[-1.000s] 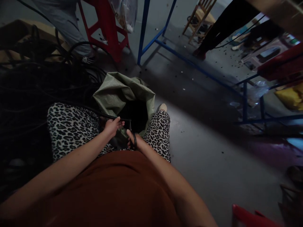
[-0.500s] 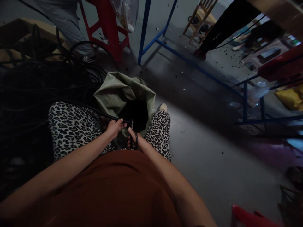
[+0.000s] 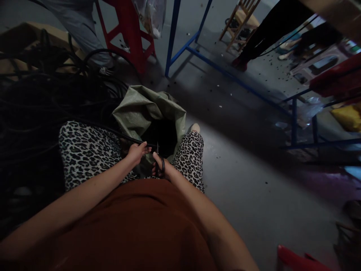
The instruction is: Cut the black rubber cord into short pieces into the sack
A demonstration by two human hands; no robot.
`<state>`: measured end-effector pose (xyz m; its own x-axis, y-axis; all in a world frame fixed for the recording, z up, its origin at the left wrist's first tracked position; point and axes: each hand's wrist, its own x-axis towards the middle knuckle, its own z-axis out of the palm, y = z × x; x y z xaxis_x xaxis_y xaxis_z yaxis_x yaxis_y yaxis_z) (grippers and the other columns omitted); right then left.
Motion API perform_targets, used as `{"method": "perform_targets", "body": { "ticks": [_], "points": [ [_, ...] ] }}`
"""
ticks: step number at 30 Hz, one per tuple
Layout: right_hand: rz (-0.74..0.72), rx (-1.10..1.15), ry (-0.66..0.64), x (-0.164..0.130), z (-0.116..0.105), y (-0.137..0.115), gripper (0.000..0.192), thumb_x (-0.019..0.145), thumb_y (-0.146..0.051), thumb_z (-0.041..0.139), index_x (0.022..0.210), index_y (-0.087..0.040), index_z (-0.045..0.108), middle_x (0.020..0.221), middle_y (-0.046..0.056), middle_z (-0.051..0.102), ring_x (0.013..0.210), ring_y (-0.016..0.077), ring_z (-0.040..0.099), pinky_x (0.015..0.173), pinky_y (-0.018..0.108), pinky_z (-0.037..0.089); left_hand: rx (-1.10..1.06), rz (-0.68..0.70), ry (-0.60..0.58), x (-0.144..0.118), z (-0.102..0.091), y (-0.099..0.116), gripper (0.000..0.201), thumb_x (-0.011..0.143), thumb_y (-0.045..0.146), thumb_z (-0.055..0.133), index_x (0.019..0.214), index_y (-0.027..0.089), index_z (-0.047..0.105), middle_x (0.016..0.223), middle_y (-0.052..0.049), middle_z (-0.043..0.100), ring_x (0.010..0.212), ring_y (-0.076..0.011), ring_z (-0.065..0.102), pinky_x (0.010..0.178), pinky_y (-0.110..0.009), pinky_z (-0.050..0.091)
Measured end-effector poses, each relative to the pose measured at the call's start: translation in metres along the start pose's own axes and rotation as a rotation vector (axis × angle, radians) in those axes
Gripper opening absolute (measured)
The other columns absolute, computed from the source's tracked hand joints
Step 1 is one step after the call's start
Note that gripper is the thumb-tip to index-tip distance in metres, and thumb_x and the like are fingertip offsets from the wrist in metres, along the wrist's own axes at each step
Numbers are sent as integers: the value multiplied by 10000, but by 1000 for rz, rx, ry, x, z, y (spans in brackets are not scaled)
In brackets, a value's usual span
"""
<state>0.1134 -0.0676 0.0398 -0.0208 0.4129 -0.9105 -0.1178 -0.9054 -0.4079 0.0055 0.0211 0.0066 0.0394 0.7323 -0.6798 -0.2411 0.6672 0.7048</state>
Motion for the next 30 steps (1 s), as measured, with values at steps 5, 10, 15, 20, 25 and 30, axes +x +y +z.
{"method": "perform_targets", "body": {
  "ticks": [5, 10, 15, 20, 25, 30],
  "points": [
    [6, 10, -10, 5, -1, 2, 637, 876, -702, 297, 821, -114, 534, 584, 49, 585, 426, 122, 585, 323, 159, 329, 21, 2, -13, -1, 0, 0, 135, 786, 148, 627, 721, 120, 512, 612, -27, 572, 545, -143, 631, 597, -296, 548],
    [24, 32, 8, 5, -1, 0, 643, 878, -702, 291, 807, -109, 530, 572, 49, 581, 408, 122, 581, 318, 160, 339, 53, -2, -39, -5, 1, -1, 113, 791, 130, 612, 727, 115, 520, 600, -30, 573, 551, -147, 635, 609, -298, 550],
    [-26, 44, 23, 7, -2, 0, 611, 899, -665, 315, 748, -110, 522, 495, 25, 530, 342, 118, 540, 276, 157, 281, 63, -8, -45, -6, 3, -1, 131, 791, 129, 617, 709, 114, 516, 607, -43, 584, 560, -153, 640, 609, -302, 551],
    [-55, 35, 74, 8, -2, 1, 557, 914, -613, 358, 714, -117, 511, 450, -7, 486, 289, 99, 491, 253, 150, 248, 39, 2, -51, -4, 1, -2, 171, 780, 193, 659, 725, 115, 517, 618, -39, 590, 559, -143, 633, 598, -297, 549],
    [-46, 41, 127, 9, -1, 3, 504, 911, -579, 407, 719, -124, 509, 445, -21, 466, 275, 93, 455, 253, 162, 281, 10, 75, 13, 1, -3, -4, 142, 794, 193, 637, 775, 120, 517, 637, -3, 571, 528, -113, 609, 553, -267, 534],
    [-83, 37, 203, 8, 1, 4, 449, 924, -500, 453, 680, -127, 506, 429, -47, 429, 250, 52, 379, 266, 155, 299, 47, 69, 51, 8, -4, -7, 155, 780, 189, 649, 733, 116, 521, 636, -17, 576, 530, -114, 607, 555, -272, 536]
  ]
}}
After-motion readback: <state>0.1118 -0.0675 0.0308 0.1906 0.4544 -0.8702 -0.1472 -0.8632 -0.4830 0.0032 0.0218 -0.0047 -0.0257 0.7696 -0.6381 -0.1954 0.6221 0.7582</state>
